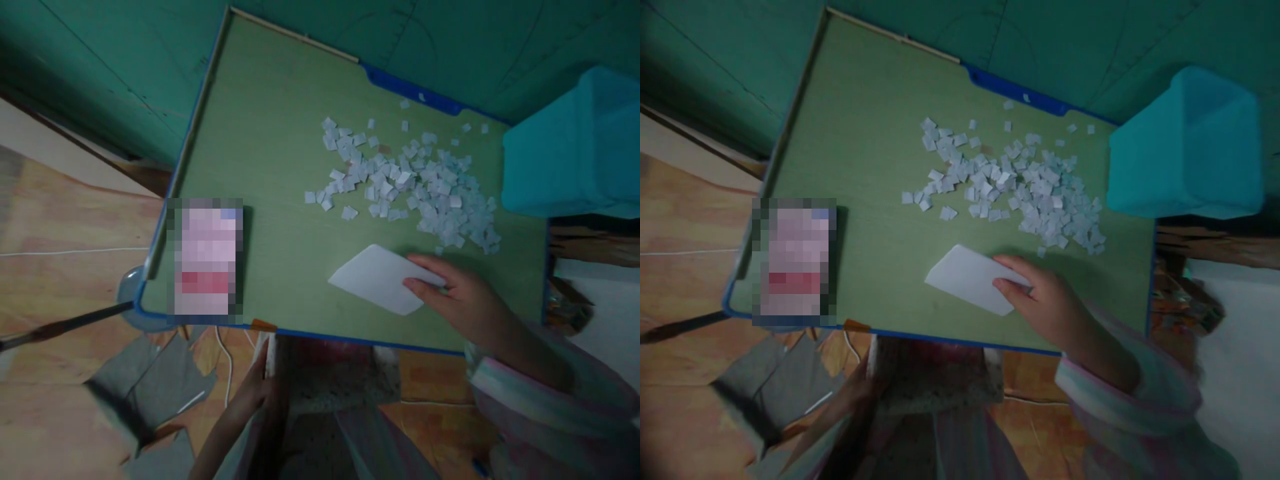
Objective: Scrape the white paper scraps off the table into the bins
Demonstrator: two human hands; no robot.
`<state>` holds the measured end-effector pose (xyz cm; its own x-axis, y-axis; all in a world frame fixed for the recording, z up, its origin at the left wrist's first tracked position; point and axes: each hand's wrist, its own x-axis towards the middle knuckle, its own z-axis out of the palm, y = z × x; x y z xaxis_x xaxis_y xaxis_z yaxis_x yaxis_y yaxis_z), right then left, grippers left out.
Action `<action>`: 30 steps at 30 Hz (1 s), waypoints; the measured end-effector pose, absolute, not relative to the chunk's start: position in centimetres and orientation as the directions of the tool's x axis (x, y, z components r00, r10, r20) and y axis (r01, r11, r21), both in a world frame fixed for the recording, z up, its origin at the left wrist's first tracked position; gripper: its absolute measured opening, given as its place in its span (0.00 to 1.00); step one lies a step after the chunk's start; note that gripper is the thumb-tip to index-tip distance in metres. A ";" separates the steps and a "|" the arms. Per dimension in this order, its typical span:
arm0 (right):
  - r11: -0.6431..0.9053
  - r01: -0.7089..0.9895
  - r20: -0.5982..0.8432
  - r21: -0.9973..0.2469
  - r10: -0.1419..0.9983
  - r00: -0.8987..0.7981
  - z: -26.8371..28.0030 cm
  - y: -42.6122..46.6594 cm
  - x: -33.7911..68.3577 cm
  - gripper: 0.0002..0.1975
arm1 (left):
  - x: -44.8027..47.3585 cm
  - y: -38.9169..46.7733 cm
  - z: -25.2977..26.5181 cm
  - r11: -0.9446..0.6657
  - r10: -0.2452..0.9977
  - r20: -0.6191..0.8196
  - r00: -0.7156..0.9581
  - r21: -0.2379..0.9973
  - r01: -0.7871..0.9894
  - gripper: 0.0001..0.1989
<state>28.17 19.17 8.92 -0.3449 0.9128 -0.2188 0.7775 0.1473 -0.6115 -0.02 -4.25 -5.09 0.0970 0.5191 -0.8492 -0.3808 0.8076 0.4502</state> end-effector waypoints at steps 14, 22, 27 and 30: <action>0.227 0.711 -0.314 -0.666 0.779 -0.542 9.1 16.8 25.0 0.13 | 0.2 -3.2 -1.6 0.729 0.540 -0.840 0.057 0.433 -0.531 0.43; 0.448 0.597 -0.143 -0.665 0.709 -0.691 10.9 15.3 24.6 0.11 | 0.6 -2.5 -1.6 0.716 0.562 -0.822 0.087 0.432 -0.549 0.44; 0.516 0.588 -0.138 -0.623 0.667 -0.732 13.0 13.2 24.3 0.12 | 0.6 -2.0 -1.6 0.699 0.567 -0.815 0.121 0.398 -0.594 0.45; 0.480 0.585 -0.099 -0.654 0.712 -0.695 12.8 12.9 25.1 0.12 | 0.8 -1.3 -1.3 0.726 0.532 -0.841 0.092 0.398 -0.561 0.43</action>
